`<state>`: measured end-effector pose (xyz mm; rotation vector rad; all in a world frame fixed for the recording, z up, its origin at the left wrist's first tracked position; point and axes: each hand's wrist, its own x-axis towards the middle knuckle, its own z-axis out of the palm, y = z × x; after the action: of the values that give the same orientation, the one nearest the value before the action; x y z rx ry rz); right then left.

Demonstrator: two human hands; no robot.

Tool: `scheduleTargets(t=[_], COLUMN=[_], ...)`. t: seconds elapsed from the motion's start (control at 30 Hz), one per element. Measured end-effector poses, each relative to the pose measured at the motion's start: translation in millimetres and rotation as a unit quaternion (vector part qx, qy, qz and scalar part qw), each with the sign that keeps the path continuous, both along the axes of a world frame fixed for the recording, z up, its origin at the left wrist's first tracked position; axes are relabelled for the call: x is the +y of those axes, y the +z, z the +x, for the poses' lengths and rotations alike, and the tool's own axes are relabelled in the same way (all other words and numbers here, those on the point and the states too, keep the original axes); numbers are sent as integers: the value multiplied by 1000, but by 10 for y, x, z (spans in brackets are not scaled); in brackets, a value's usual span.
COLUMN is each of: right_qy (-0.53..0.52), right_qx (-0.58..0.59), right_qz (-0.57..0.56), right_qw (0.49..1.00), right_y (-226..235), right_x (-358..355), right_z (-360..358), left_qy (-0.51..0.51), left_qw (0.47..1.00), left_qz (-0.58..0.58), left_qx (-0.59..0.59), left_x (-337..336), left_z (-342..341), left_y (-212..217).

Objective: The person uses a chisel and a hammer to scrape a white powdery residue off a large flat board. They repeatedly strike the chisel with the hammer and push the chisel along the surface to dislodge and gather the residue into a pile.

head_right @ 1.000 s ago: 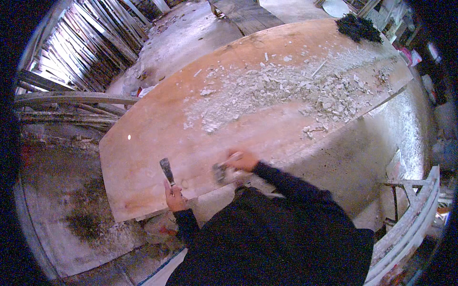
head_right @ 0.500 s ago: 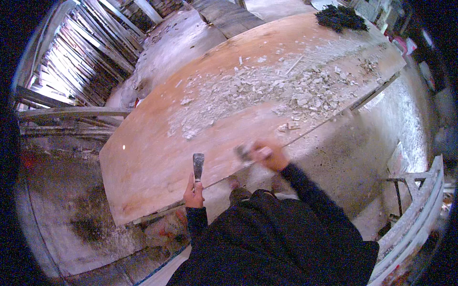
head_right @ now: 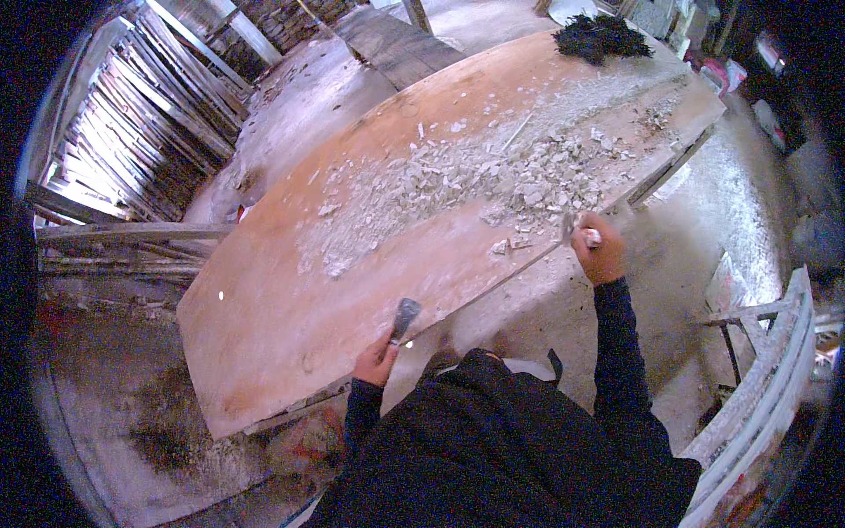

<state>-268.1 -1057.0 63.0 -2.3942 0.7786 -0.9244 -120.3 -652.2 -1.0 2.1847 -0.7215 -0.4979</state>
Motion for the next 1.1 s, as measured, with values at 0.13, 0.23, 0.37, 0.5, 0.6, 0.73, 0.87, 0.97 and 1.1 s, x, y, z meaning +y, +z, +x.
scheduleTargets(t=[0.13, 0.23, 0.37, 0.5, 0.6, 0.73, 0.87, 0.97, 1.1], right_qy=[-64, -77, -86, -109, -128, -136, -114, -100, -68], right_qx=[-94, -107, -63, -58, -59, -25, -53, -47, -65], right_qz=[100, 118, 161, 190, 188, 166, 186, 176, 205], right_qw=[988, 984, 981, 974, 972, 976, 975, 978, 974], right_y=[-9, -154, -220, -133, -120, -184, -178, -230, -154], right_x=[306, 527, 715, 838, 869, 912, 928, 917, 921], right_z=[-187, -257, -440, -639, -734, -691, -561, -506, -307], left_qy=[-156, -168, -200, -239, -241, -255, -262, -209, -124], left_qw=[985, 980, 966, 965, 966, 954, 961, 977, 984], left_qz=[-17, 98, 158, 88, 70, 145, 35, -40, -123], left_qx=[-67, -38, -42, -62, -69, -63, -80, -30, 25], left_x=[-762, -1381, -1861, -1673, -1656, -2093, -1901, -1711, -1586], left_z=[81, 81, 189, 239, 202, 304, 453, 455, 439], left_y=[-283, -427, -284, -304, -353, -257, -345, -309, -176])
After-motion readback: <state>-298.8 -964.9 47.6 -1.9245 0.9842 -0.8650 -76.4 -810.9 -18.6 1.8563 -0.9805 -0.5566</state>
